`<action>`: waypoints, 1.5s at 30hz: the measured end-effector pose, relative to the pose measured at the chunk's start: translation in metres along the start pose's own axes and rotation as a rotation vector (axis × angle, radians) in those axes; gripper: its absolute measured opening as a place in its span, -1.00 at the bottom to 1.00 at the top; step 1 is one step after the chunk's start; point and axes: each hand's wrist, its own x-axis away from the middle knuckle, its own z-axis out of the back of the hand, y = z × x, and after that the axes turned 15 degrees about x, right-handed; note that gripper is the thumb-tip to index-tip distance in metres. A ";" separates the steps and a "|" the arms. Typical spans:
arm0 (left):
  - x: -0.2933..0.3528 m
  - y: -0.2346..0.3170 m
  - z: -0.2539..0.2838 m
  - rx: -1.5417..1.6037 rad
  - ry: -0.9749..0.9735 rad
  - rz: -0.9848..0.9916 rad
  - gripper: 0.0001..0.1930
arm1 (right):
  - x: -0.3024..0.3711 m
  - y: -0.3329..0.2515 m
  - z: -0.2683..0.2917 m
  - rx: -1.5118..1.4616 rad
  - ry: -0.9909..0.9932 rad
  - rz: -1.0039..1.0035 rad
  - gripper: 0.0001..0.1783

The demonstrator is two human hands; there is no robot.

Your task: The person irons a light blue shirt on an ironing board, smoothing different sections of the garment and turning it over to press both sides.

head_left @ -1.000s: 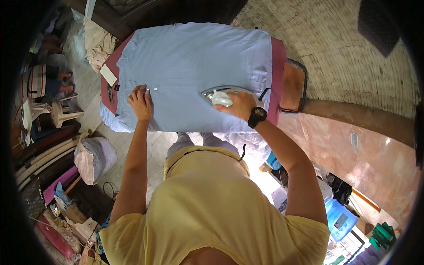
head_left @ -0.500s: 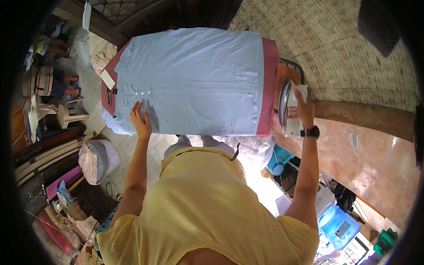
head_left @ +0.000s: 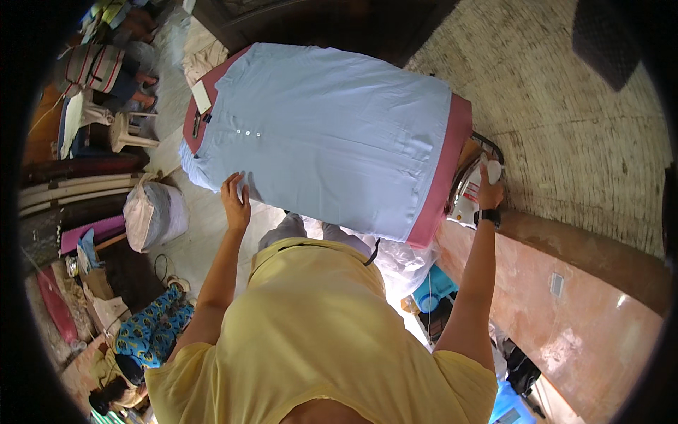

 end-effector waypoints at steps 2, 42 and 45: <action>0.001 0.005 -0.002 0.001 -0.007 0.004 -0.66 | 0.000 0.005 -0.003 0.044 -0.011 -0.026 -0.11; -0.336 -0.128 -0.051 -0.098 -0.090 0.306 -0.34 | -0.006 -0.096 -0.137 0.117 0.211 0.379 -0.75; -0.348 -0.133 -0.043 -0.091 -0.230 0.331 -0.30 | -0.006 -0.097 -0.139 -0.005 0.286 0.232 -0.70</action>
